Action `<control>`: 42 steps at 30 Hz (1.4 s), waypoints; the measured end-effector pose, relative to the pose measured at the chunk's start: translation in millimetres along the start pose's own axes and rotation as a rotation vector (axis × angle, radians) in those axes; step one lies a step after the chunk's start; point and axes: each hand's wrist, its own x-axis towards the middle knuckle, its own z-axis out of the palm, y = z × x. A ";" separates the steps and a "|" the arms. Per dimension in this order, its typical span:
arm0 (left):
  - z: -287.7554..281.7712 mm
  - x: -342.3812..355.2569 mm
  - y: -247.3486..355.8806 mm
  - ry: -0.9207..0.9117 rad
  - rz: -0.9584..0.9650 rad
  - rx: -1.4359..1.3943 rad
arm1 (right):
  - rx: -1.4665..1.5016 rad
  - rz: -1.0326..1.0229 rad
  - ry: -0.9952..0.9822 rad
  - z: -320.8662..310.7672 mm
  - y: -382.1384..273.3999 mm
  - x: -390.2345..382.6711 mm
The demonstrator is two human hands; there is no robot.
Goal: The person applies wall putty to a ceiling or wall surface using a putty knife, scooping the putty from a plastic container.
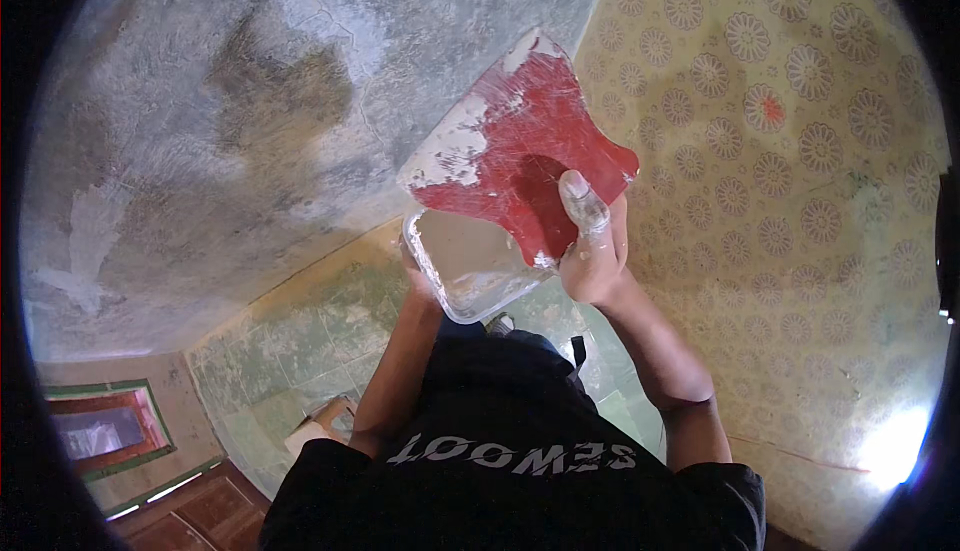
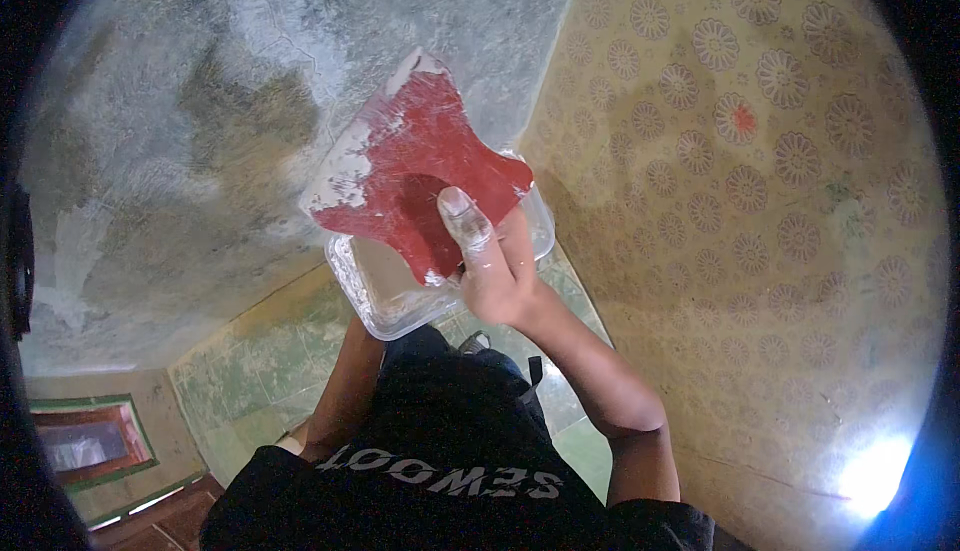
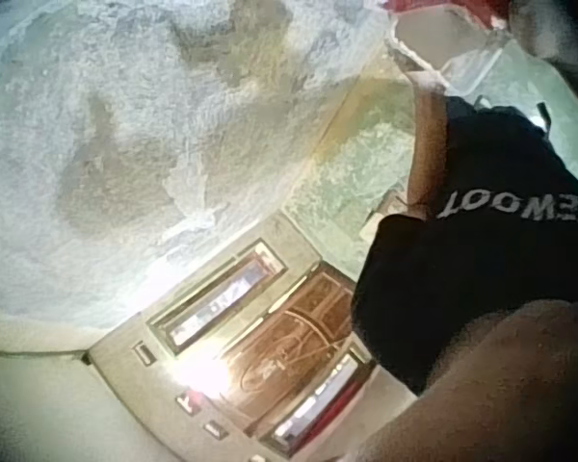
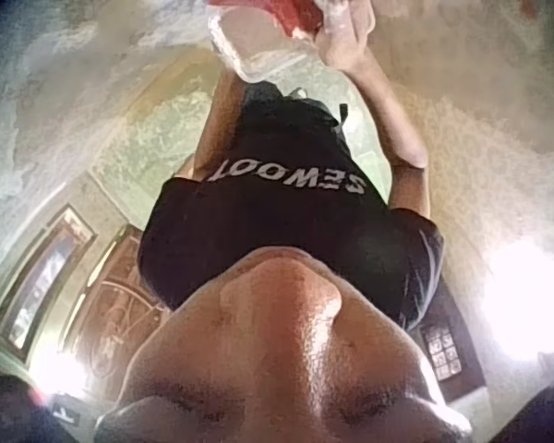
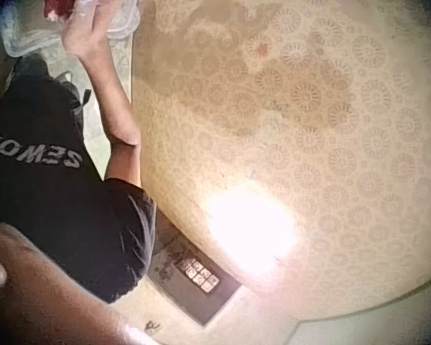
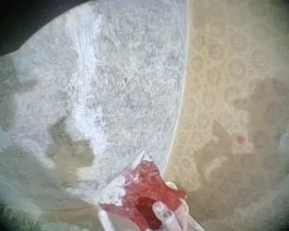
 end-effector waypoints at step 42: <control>4.7 205.7 35.2 0.081 0.141 0.283 | 0.198 -0.064 0.325 -76.2 14.3 201.6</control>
